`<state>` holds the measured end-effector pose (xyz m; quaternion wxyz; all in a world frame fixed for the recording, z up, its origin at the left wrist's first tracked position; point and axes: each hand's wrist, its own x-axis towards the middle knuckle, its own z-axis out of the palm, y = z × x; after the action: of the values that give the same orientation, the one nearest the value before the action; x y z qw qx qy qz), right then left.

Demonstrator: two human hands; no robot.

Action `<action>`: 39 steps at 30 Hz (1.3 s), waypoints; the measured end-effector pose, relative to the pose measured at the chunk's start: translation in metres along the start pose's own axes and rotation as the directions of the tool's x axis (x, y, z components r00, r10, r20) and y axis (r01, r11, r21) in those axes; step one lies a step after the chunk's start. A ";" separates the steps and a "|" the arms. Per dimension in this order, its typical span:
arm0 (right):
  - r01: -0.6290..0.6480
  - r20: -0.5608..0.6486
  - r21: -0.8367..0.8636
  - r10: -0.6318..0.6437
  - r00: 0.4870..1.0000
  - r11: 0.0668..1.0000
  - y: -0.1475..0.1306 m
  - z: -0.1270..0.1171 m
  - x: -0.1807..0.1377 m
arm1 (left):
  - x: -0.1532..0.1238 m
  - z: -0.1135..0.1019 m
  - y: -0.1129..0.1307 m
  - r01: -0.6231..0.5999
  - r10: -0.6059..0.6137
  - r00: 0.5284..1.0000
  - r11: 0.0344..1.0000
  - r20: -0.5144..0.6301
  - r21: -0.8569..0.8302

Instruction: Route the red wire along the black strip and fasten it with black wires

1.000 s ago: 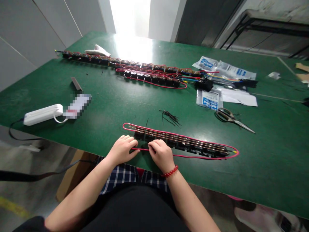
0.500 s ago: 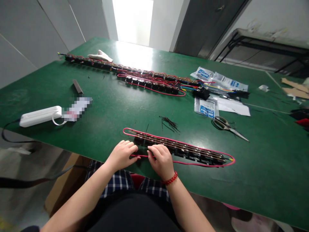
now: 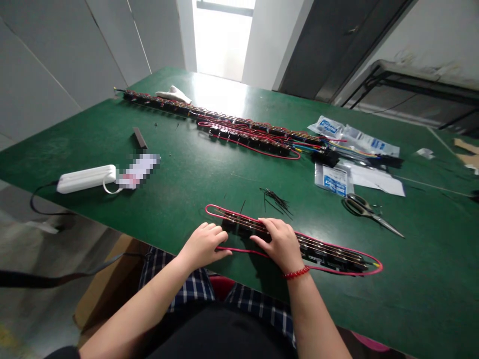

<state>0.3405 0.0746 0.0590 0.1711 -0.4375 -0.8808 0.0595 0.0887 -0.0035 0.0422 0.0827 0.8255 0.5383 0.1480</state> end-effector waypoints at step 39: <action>-0.009 0.021 0.073 0.007 1.000 0.997 0.013 -0.019 -0.021 | -0.004 0.007 0.003 0.107 -0.084 0.963 0.991 -0.255 0.077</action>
<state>0.3684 0.0650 0.0678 0.1774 -0.4338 -0.8781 0.0969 0.0923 -0.0080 0.0359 -0.0163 0.7761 0.5898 0.2227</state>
